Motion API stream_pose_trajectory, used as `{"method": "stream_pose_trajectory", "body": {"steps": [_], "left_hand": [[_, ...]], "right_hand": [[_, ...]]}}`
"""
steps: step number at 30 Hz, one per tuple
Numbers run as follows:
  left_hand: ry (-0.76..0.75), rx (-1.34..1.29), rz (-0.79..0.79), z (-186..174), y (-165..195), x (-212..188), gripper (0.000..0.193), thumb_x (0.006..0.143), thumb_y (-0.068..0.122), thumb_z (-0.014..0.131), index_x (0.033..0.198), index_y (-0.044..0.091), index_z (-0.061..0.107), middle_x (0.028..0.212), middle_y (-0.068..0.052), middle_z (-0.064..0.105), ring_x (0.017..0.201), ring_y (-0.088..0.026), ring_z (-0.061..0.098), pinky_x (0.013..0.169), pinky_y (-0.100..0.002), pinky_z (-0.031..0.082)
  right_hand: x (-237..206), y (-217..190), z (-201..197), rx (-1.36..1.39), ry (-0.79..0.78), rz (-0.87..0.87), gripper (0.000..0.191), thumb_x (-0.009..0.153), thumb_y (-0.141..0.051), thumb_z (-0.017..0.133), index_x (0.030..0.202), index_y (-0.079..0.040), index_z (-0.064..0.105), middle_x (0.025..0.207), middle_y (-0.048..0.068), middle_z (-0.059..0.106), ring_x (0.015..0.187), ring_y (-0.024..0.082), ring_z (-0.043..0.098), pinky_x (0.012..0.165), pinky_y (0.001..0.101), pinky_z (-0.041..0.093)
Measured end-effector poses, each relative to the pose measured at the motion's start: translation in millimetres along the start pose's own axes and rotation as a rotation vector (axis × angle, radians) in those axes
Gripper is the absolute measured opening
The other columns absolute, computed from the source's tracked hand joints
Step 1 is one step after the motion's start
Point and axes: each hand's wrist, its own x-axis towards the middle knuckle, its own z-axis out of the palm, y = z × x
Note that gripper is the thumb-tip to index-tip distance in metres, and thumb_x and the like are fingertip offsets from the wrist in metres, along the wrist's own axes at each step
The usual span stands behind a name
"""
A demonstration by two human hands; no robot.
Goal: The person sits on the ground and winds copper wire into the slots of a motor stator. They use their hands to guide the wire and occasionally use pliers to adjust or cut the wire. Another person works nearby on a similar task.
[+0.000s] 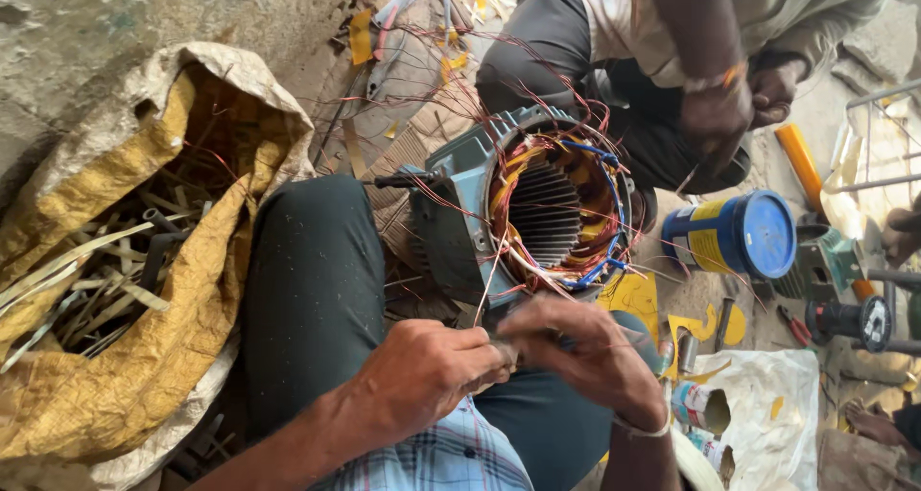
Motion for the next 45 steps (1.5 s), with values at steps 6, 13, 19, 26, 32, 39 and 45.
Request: {"method": "stream_pose_trajectory", "body": {"steps": [6, 13, 19, 26, 32, 39, 45], "left_hand": [[0.111, -0.092, -0.091, 5.5, 4.9, -6.5, 0.015, 0.093, 0.019, 0.073, 0.104, 0.010, 0.077, 0.087, -0.006, 0.075, 0.069, -0.023, 0.072, 0.060, -0.035, 0.058], [0.212, -0.347, -0.397, 3.9, -5.3, -15.0, 0.018, 0.095, 0.020, 0.070, 0.103, 0.005, 0.078, 0.083, -0.005, 0.078, 0.061, -0.012, 0.070, 0.052, -0.028, 0.057], [0.228, -0.570, -0.523, 11.7, -2.7, -12.5, 0.022, 0.095, 0.019, 0.069, 0.105, 0.003, 0.079, 0.075, -0.005, 0.075, 0.057, -0.008, 0.064, 0.049, -0.025, 0.055], [0.183, -0.488, -0.458, 13.2, -4.5, -9.7, 0.026, 0.098, 0.024, 0.066, 0.107, 0.003, 0.079, 0.082, -0.004, 0.077, 0.065, -0.007, 0.072, 0.054, -0.022, 0.059], [0.214, -0.650, -0.442, 10.9, -11.7, 7.5, 0.042, 0.106, 0.036, 0.051, 0.114, 0.001, 0.073, 0.107, -0.007, 0.076, 0.083, -0.009, 0.076, 0.068, -0.027, 0.059], [0.109, 0.163, -0.232, 33.2, -38.9, 74.7, 0.030, 0.099, 0.020, 0.066, 0.126, 0.008, 0.069, 0.121, -0.009, 0.073, 0.113, -0.023, 0.069, 0.096, -0.035, 0.054], [-0.249, 0.547, 0.025, 59.1, -53.4, 131.1, 0.047, 0.086, 0.016, 0.074, 0.133, 0.012, 0.066, 0.134, -0.006, 0.067, 0.131, -0.029, 0.053, 0.109, -0.046, 0.037]], "right_hand": [[39.6, 12.1, 14.0, -0.234, 0.496, 0.123, 0.016, 0.095, -0.001, 0.070, 0.110, -0.004, 0.075, 0.082, 0.003, 0.069, 0.066, 0.009, 0.063, 0.059, 0.0266, 0.052], [15.1, -36.7, 40.6, 0.160, 0.165, 0.197, 0.018, 0.089, -0.006, 0.070, 0.105, -0.004, 0.077, 0.085, 0.004, 0.076, 0.060, 0.009, 0.068, 0.049, 0.0272, 0.054], [39.1, -28.0, 33.4, -0.168, 0.577, 0.224, 0.024, 0.094, -0.006, 0.066, 0.117, -0.002, 0.073, 0.080, 0.002, 0.073, 0.058, 0.007, 0.064, 0.050, 0.0249, 0.052], [-13.9, -10.4, 33.9, 0.226, 0.180, 0.247, 0.019, 0.094, -0.005, 0.068, 0.112, -0.001, 0.075, 0.070, 0.004, 0.069, 0.058, 0.008, 0.064, 0.051, 0.0249, 0.051], [-29.4, 34.3, 36.1, 0.164, 0.267, 0.238, 0.023, 0.089, -0.004, 0.071, 0.112, -0.003, 0.074, 0.090, 0.007, 0.074, 0.072, 0.012, 0.071, 0.060, 0.0263, 0.057], [-37.3, 61.1, 27.9, -0.056, 0.337, 0.029, 0.021, 0.087, -0.009, 0.072, 0.108, -0.006, 0.073, 0.097, 0.012, 0.075, 0.088, 0.029, 0.073, 0.078, 0.0361, 0.058], [-60.5, 100.0, 19.0, 0.033, 0.425, 0.010, 0.024, 0.084, -0.010, 0.072, 0.107, -0.007, 0.074, 0.100, 0.009, 0.076, 0.089, 0.027, 0.074, 0.078, 0.0354, 0.058]]}}
